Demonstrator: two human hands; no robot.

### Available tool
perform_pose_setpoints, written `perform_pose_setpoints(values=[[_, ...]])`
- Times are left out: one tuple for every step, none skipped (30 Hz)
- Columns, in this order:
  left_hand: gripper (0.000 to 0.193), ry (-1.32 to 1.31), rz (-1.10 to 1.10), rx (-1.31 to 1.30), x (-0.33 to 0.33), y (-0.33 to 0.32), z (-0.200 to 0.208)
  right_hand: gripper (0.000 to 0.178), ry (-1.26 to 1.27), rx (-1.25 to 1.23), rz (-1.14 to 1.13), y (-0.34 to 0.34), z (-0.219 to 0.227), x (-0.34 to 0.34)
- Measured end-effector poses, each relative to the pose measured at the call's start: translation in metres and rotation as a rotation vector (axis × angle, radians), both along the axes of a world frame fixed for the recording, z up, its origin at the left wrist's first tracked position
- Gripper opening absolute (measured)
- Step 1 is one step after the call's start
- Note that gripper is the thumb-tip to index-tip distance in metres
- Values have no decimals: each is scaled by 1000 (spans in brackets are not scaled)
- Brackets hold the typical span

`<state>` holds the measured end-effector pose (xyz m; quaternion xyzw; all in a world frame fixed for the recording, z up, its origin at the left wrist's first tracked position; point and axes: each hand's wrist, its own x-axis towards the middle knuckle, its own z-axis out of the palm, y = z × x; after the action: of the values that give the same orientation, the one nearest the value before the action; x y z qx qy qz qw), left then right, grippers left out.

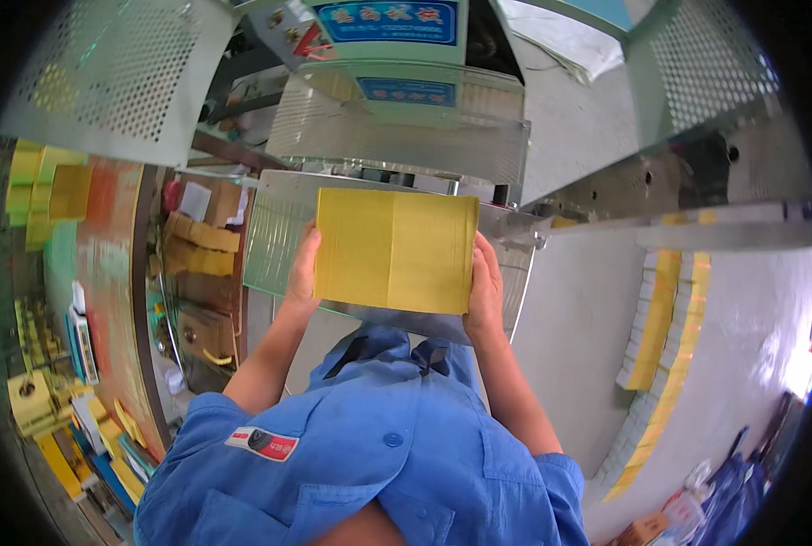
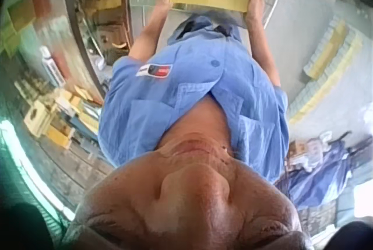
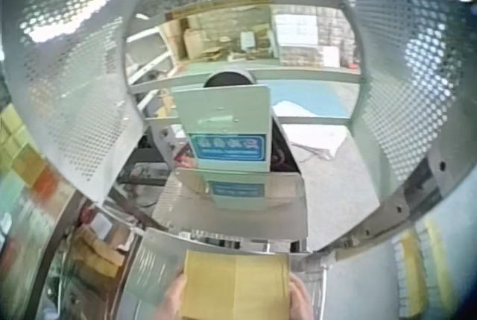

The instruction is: The recorder counts and packages yellow paper sheets, using scales and a banding machine.

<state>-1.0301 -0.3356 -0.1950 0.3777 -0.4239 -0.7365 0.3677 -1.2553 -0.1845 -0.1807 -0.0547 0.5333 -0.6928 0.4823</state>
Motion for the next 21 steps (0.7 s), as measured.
perform_pose_setpoints(values=[[42,31,-2,38,-1,1,2,40,-6,-3,29,1,-2,-2],[43,63,-10,76,-1,2,4,40,5,-9,21,3,-3,-2],[43,60,9,76,-3,5,6,39,17,-13,9,3,-4,-3],[43,75,14,88,-6,7,8,39,14,-12,24,4,-4,-4],[43,94,13,101,-7,8,9,39,8,-9,21,4,-3,-5],[43,96,16,103,-6,8,7,39,5,-5,14,3,-3,-5],[43,92,22,96,-4,7,3,39,9,-2,14,3,-2,-4],[43,93,26,90,-7,7,1,40,29,-3,37,2,-1,-6],[43,104,21,96,-6,6,0,40,51,-3,58,2,-1,-8],[44,107,0,129,-3,7,1,40,63,3,51,4,-1,-7],[45,113,-24,162,-2,7,1,42,290,1,97,7,-1,-5],[45,128,-36,169,-2,8,1,45,516,1,143,9,-2,-3],[46,127,-53,173,-2,9,2,45,531,12,133,8,-3,-2],[48,123,-72,175,-1,8,2,47,299,-34,72,6,-5,2],[48,133,-89,179,-2,5,3,49,67,-83,9,4,-6,4],[48,159,-111,214,-3,2,4,49,78,-79,-7,1,-6,6],[49,185,-128,247,-5,-1,5,51,71,-108,-27,-3,-7,6],[49,192,-138,250,-10,-6,7,52,64,-138,-46,-6,-7,3],[49,198,-135,258,-17,-15,9,52,72,-136,-55,-11,-6,-3],[50,199,-119,265,-20,-24,10,52,93,-141,-65,-18,-4,-9],[50,199,-120,266,-26,-32,11,52,115,-146,-78,-24,1,-14]])
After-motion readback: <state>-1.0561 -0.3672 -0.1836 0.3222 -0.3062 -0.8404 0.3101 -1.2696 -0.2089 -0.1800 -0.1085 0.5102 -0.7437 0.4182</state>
